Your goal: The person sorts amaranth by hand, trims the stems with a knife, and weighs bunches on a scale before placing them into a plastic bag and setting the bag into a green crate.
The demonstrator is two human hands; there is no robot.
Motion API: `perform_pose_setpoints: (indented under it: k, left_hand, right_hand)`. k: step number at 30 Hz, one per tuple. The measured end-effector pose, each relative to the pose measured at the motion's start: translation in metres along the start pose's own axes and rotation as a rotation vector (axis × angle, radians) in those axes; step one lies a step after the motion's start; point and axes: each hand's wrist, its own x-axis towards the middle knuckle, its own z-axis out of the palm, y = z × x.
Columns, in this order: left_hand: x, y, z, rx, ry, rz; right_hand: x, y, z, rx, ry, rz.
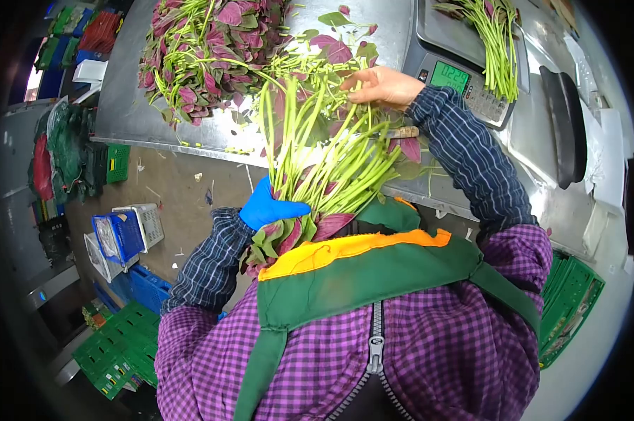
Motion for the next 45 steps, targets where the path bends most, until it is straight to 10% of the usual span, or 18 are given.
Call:
perform_pose_setpoints:
  k: [4,7,14,17,25,34,41,45]
  left_hand:
    - [-0.003,-0.001,0.001,-0.013,0.042,0.006]
    - [-0.006,-0.001,0.0,0.015,0.078,-0.035]
    - [-0.001,-0.005,-0.004,0.035,0.096,0.0]
    - [-0.001,0.004,0.002,-0.01,0.085,-0.023]
    - [0.005,0.018,0.017,0.028,-0.038,0.046]
    - [0.008,0.029,0.022,0.121,-0.094,0.03]
    - [0.005,0.007,0.006,0.076,-0.003,-0.04]
    - [-0.002,-0.002,-0.004,0.104,0.056,-0.022]
  right_hand:
    - [-0.015,-0.008,-0.001,-0.225,0.259,0.006]
    - [-0.027,-0.009,0.004,-0.816,0.642,-0.379]
    - [-0.061,-0.017,0.078,-0.792,0.098,-0.583]
    - [-0.068,-0.017,0.076,-0.903,-0.058,-0.342]
    - [-0.05,-0.038,0.06,-0.866,0.136,-0.521]
    - [-0.018,-0.023,0.062,-0.614,-0.577,-0.246]
    - [-0.044,-0.019,-0.021,-0.905,-0.235,-0.16]
    - [-0.051,0.053,-0.053,-0.349,0.103,0.039]
